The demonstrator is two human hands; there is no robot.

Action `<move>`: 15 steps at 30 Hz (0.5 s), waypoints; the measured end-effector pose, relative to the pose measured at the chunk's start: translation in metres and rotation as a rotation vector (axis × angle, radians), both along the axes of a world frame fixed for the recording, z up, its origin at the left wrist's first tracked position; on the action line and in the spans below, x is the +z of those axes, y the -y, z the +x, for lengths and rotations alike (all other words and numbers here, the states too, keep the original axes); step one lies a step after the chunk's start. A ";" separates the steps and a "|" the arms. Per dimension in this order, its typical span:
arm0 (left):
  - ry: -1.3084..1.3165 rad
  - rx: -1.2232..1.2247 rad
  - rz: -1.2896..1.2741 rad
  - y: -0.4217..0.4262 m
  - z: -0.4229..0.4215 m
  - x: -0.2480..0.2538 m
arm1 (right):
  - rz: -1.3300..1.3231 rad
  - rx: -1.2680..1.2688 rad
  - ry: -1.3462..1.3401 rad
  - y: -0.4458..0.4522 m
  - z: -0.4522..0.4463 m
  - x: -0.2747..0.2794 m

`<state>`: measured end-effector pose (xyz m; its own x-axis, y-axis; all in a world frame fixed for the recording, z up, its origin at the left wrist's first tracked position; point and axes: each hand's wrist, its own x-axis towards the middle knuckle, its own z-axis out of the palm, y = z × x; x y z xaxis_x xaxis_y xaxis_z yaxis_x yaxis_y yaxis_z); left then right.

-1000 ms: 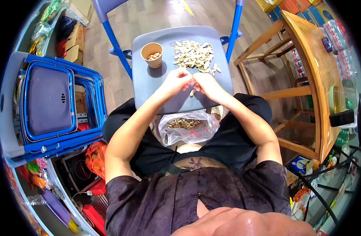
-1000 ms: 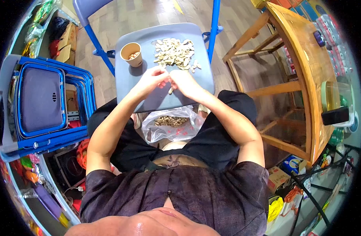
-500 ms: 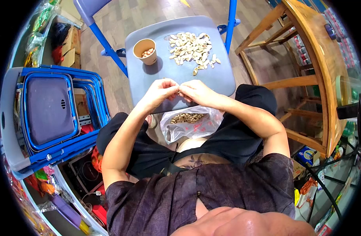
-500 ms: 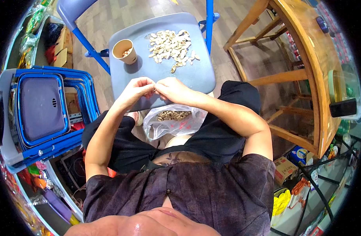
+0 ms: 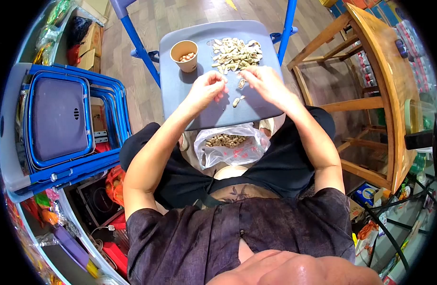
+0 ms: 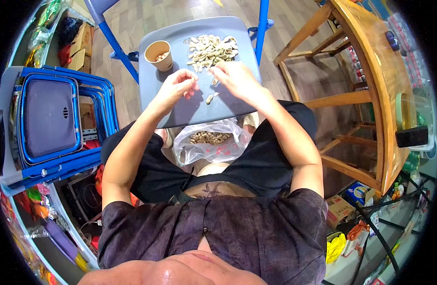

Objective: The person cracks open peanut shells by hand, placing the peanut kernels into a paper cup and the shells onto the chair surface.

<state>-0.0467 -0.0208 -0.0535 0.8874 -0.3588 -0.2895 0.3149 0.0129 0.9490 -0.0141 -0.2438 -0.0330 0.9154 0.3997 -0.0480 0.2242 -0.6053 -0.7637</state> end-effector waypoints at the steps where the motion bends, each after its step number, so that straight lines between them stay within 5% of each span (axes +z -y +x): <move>1: 0.006 0.002 -0.009 0.002 0.001 0.006 | -0.103 0.011 0.080 0.006 0.005 0.014; 4: 0.029 -0.006 -0.025 0.008 0.004 0.009 | -0.250 0.004 0.471 0.035 0.016 0.023; 8: 0.032 -0.005 -0.052 0.015 0.008 0.016 | -0.256 -0.170 0.489 0.051 0.014 0.024; 11: -0.001 0.015 -0.068 0.020 0.010 0.023 | -0.312 -0.058 0.253 0.051 0.009 0.013; 15: -0.026 0.057 -0.137 0.022 0.018 0.025 | -0.379 0.036 0.393 0.039 0.001 -0.005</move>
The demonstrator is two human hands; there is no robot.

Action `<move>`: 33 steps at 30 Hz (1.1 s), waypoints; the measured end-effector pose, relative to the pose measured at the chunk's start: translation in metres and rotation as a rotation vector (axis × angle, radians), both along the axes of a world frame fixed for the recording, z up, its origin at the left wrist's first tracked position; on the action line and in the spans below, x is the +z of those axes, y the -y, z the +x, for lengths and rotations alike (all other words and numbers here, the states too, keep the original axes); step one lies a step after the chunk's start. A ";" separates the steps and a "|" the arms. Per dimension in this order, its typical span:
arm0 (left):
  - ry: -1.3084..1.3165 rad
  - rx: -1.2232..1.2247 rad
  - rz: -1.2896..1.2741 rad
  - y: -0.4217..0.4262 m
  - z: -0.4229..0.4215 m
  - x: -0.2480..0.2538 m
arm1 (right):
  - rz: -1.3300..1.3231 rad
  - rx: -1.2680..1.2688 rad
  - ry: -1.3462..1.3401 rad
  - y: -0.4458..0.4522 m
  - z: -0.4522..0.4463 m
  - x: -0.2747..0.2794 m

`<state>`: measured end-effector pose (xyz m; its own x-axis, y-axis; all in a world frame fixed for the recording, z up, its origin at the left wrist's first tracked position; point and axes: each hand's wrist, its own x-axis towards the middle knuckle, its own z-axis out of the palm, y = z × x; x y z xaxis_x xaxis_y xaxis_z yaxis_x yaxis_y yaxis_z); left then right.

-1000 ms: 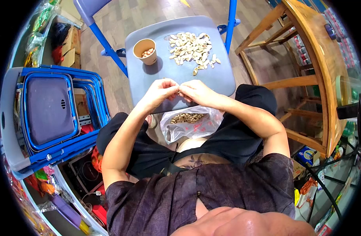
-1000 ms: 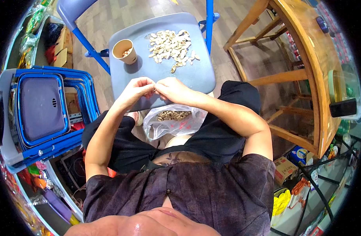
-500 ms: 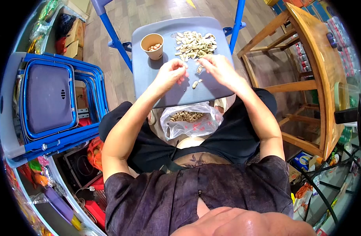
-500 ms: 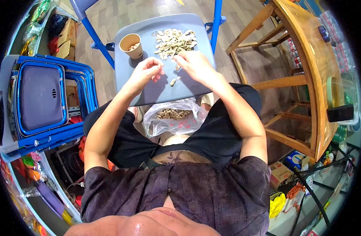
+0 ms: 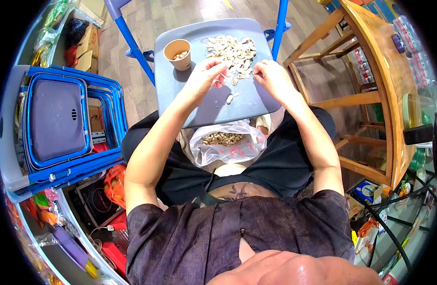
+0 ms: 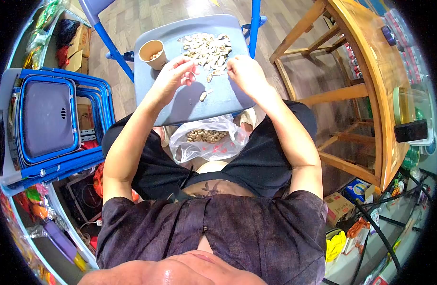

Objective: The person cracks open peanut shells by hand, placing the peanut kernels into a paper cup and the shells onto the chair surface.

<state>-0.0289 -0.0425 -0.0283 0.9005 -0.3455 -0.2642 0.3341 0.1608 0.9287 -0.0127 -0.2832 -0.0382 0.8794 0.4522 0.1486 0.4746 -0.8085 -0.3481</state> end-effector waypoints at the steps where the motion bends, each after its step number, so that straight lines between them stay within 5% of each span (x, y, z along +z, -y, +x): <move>1: -0.017 0.014 -0.040 0.000 0.000 0.001 | 0.001 -0.001 -0.003 -0.001 0.000 -0.005; 17: -0.380 0.131 -0.556 -0.009 0.005 -0.005 | -0.122 -0.042 0.159 -0.011 -0.001 -0.006; 23: -0.426 0.108 -0.651 -0.004 -0.001 -0.008 | 0.490 -0.099 -0.081 -0.027 -0.004 0.018; 33: -0.395 0.073 -0.772 0.001 -0.002 -0.012 | 0.498 0.197 0.036 -0.059 -0.013 0.021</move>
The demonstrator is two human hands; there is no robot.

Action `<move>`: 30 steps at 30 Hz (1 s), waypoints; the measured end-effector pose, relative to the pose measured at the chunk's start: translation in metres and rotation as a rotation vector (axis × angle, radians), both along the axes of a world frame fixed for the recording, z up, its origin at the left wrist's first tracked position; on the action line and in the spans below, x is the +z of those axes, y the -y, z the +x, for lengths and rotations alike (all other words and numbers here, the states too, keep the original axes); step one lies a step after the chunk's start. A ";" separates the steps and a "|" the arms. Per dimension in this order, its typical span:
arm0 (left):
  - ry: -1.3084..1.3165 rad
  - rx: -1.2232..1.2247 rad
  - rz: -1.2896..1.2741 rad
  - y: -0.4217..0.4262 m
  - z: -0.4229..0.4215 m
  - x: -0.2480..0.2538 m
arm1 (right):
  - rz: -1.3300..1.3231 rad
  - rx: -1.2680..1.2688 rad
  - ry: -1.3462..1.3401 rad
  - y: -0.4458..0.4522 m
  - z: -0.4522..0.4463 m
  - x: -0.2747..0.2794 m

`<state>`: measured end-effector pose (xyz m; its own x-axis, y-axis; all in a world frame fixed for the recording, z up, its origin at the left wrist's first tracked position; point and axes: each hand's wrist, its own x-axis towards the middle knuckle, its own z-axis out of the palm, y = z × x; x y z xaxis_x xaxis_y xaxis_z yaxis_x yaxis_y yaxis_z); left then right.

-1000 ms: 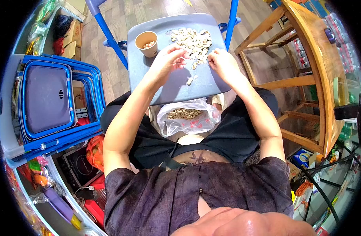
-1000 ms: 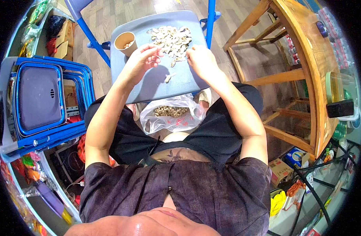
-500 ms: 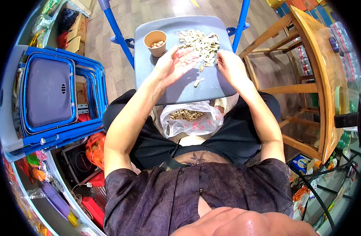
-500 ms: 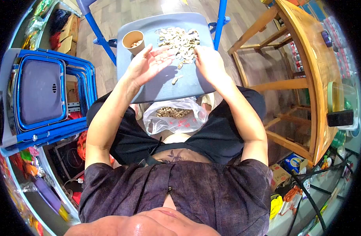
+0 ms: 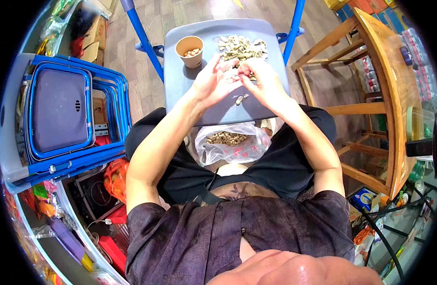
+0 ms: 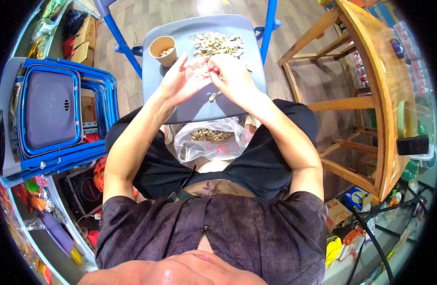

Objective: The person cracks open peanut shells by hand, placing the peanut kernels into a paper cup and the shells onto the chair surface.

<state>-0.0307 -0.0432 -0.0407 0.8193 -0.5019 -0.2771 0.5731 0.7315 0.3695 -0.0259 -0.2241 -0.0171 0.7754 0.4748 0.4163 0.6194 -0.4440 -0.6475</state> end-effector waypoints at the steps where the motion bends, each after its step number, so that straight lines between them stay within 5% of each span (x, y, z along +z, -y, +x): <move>1: -0.005 0.001 0.001 -0.001 -0.001 0.003 | 0.001 -0.008 0.030 0.001 -0.001 0.002; 6: 0.063 0.045 0.102 -0.027 0.003 0.033 | 0.065 -0.123 -0.080 0.016 0.004 -0.003; 10: 0.305 0.236 0.275 -0.058 0.022 0.051 | -0.127 0.135 -0.115 0.017 -0.002 -0.017; 14: 0.464 0.419 0.635 -0.071 0.039 0.048 | -0.351 0.288 -0.023 0.007 -0.015 -0.020; 16: 0.560 0.412 1.107 -0.073 0.048 0.043 | -0.408 0.309 0.072 0.007 -0.017 -0.028; 23: 0.513 0.441 1.126 -0.061 0.046 0.035 | -0.469 0.297 0.086 0.003 -0.020 -0.029; 25: 0.594 0.493 1.088 -0.055 0.044 0.034 | -0.077 0.141 -0.534 0.002 -0.021 -0.016; 26: 0.671 0.510 1.043 -0.052 0.044 0.028 | -0.078 0.139 -0.528 0.003 -0.018 -0.011; 28: 0.871 0.430 1.008 -0.038 0.030 0.032 | 0.472 0.147 -0.947 0.008 -0.011 -0.003; 30: 0.853 0.305 0.870 -0.023 0.012 0.039 | 0.506 0.123 -1.009 0.011 -0.005 0.001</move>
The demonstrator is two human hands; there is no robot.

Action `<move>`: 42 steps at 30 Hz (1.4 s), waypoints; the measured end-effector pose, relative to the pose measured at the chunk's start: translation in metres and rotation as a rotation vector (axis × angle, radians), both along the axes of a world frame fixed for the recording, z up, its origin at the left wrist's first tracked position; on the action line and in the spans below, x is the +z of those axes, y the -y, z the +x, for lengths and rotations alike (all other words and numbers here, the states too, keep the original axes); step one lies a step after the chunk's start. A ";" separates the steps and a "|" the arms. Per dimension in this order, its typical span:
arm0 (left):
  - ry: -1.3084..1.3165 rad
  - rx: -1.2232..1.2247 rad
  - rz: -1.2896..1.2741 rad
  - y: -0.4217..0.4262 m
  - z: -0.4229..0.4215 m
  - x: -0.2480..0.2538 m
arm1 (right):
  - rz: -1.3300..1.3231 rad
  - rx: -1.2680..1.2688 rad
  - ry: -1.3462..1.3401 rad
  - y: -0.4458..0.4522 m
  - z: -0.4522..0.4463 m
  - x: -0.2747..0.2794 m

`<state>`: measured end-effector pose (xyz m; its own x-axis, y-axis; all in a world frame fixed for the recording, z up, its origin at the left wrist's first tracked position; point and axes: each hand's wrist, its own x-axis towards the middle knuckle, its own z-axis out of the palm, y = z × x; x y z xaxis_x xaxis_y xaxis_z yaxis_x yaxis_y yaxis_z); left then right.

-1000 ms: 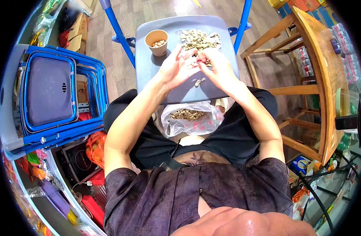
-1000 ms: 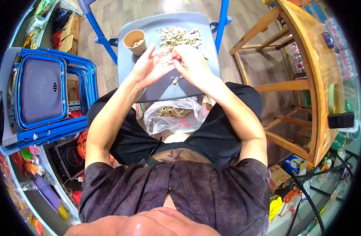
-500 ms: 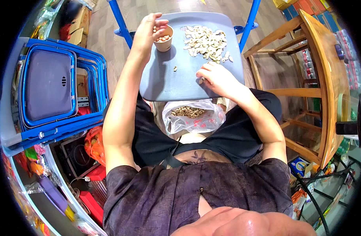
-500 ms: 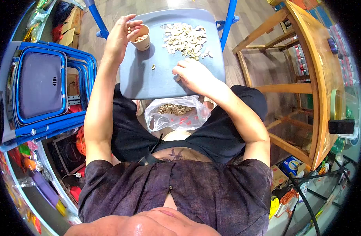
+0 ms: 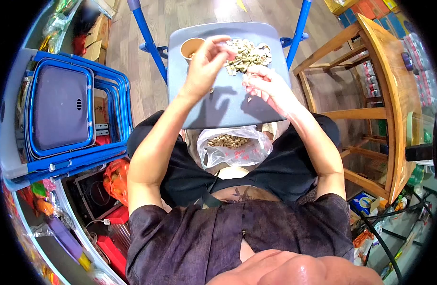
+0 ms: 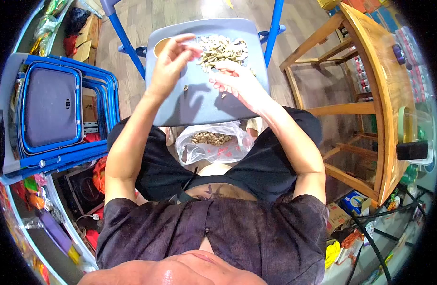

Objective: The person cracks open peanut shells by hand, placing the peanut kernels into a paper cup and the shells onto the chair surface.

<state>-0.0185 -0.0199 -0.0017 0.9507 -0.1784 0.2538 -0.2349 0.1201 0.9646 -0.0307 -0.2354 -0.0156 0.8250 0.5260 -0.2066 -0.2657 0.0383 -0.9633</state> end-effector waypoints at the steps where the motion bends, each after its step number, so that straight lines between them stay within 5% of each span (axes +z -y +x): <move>1: -0.014 -0.027 -0.006 0.006 -0.006 -0.003 | 0.179 -0.025 -0.137 0.000 0.001 0.001; 6: 0.277 0.124 0.319 0.026 -0.025 0.001 | 0.515 -0.064 -0.421 0.003 0.008 -0.004; 12: 0.672 0.217 0.559 0.032 -0.022 0.004 | 0.585 -0.017 -0.478 0.004 0.009 0.001; 16: 0.688 0.209 0.592 0.034 -0.020 0.004 | 0.598 0.028 -0.465 0.004 0.007 0.002; 22: 0.499 0.172 0.453 0.039 -0.026 -0.003 | 0.511 -0.003 -0.435 0.004 0.006 0.002; 30: -0.052 -0.030 -0.121 0.045 -0.025 -0.015 | 0.500 -0.101 -0.322 0.002 0.003 0.001; 42: -0.150 -0.022 -0.206 0.040 -0.024 -0.013 | 0.561 -0.137 -0.396 -0.003 0.000 -0.003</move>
<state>-0.0430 -0.0600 -0.0150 0.9769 -0.1589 0.1432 -0.0861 0.3209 0.9432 -0.0303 -0.2323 -0.0187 0.8100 0.5379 -0.2336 -0.5503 0.5595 -0.6198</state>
